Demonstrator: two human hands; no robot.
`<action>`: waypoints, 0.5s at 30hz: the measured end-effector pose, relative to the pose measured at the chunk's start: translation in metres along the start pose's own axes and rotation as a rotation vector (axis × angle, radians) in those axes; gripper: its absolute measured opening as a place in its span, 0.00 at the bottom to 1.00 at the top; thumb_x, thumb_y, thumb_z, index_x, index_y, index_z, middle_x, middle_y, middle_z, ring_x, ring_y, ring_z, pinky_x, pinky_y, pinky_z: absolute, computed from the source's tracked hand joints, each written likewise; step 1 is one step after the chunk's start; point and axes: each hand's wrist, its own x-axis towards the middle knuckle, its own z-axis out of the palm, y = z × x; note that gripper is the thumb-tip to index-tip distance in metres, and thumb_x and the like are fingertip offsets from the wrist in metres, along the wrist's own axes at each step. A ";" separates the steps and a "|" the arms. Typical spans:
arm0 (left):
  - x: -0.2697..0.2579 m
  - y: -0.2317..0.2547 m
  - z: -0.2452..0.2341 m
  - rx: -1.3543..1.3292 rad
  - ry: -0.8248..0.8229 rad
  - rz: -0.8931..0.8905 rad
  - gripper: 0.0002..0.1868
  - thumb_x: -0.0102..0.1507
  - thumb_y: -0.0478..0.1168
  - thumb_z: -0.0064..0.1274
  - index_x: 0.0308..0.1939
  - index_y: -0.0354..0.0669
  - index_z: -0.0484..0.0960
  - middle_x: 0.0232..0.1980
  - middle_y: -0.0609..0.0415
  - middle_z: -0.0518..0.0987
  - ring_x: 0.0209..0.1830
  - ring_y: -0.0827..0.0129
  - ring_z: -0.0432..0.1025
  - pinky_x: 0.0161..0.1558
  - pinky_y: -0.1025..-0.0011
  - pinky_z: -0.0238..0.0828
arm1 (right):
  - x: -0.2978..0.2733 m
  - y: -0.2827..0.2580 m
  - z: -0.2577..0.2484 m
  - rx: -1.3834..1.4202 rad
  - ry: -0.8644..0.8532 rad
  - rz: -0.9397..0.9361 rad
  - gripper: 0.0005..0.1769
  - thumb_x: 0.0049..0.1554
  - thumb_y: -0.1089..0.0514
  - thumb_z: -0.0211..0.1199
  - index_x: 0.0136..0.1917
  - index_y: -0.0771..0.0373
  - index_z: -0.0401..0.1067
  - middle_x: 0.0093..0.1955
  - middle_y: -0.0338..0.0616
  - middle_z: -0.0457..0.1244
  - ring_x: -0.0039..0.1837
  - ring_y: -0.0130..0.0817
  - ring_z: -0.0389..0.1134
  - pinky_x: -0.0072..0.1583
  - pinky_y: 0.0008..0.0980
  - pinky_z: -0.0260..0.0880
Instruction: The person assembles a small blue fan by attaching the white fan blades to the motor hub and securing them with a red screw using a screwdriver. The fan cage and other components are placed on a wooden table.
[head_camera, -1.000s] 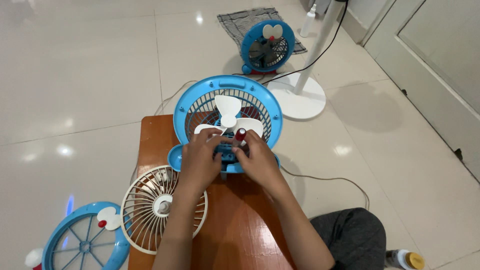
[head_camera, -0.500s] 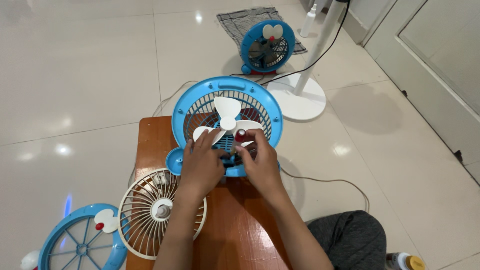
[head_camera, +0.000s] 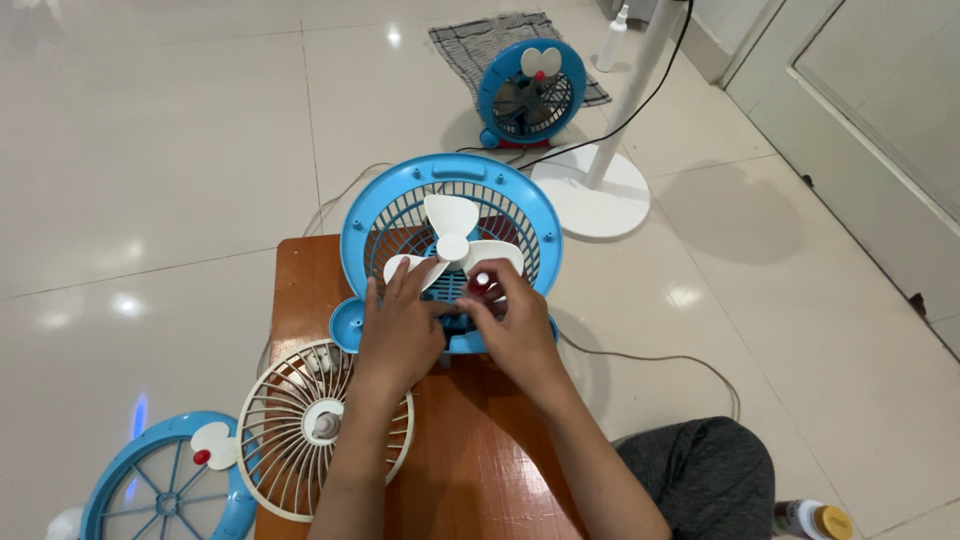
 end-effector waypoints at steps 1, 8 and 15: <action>0.000 0.000 0.000 -0.005 0.001 0.002 0.23 0.58 0.34 0.48 0.50 0.63 0.91 0.76 0.56 0.61 0.81 0.55 0.45 0.76 0.40 0.31 | 0.000 -0.001 0.000 0.002 0.004 0.002 0.17 0.57 0.66 0.67 0.58 0.62 0.66 0.48 0.43 0.71 0.48 0.29 0.74 0.48 0.29 0.75; -0.001 -0.004 0.000 -0.010 -0.015 0.007 0.22 0.58 0.34 0.47 0.49 0.61 0.89 0.77 0.56 0.60 0.81 0.53 0.45 0.75 0.38 0.30 | 0.002 -0.015 -0.003 0.004 -0.101 0.022 0.14 0.60 0.72 0.54 0.58 0.63 0.63 0.52 0.44 0.71 0.53 0.31 0.74 0.54 0.31 0.72; 0.001 -0.007 0.001 -0.019 -0.031 -0.008 0.22 0.59 0.34 0.48 0.51 0.60 0.89 0.78 0.58 0.59 0.81 0.53 0.45 0.75 0.37 0.29 | 0.016 -0.017 -0.007 -0.032 -0.240 -0.012 0.14 0.58 0.60 0.67 0.53 0.65 0.65 0.47 0.47 0.68 0.45 0.34 0.72 0.46 0.33 0.73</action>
